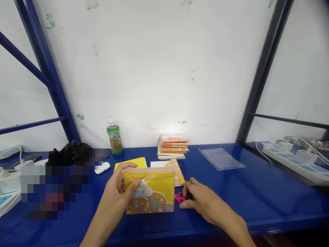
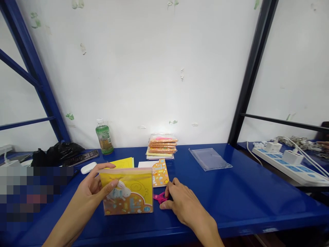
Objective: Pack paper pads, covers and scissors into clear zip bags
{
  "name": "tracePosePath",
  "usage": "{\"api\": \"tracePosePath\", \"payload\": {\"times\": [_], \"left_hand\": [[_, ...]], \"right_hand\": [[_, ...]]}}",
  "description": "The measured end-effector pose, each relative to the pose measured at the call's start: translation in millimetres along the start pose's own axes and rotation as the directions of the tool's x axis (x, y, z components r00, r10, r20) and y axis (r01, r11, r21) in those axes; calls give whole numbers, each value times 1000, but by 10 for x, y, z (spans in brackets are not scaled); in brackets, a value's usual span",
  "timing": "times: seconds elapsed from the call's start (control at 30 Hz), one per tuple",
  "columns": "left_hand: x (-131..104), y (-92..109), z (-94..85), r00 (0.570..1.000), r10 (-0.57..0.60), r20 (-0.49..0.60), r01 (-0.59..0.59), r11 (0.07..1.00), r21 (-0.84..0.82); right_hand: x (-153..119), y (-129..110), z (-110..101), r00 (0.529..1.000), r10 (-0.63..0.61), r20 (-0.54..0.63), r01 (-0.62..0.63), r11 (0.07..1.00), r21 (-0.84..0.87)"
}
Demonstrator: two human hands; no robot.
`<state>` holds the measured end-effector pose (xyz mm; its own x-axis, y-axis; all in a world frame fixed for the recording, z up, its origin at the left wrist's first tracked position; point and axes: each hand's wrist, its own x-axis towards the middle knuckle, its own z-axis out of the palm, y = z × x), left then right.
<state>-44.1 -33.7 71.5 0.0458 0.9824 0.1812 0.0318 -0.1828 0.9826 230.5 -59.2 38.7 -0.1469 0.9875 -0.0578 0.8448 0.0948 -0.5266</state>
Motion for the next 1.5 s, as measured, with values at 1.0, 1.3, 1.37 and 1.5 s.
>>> {"api": "tracePosePath", "payload": {"times": [1.0, 1.3, 1.37, 1.5], "left_hand": [[-199, -54, 228, 994, 40, 104, -40, 999, -5], [-282, -21, 327, 992, 78, 98, -80, 997, 16], [-293, -16, 329, 991, 77, 107, -80, 997, 17], [-308, 4, 315, 985, 59, 160, -58, 998, -8]], "right_hand": [[-458, -409, -391, 535, -321, -781, 474, 880, -36], [-359, -409, -300, 614, -423, -666, 547, 837, -27], [-333, -439, -243, 581, -495, -646, 563, 818, -120], [-304, -506, -157, 547, -614, -570, 586, 766, -263]]}}
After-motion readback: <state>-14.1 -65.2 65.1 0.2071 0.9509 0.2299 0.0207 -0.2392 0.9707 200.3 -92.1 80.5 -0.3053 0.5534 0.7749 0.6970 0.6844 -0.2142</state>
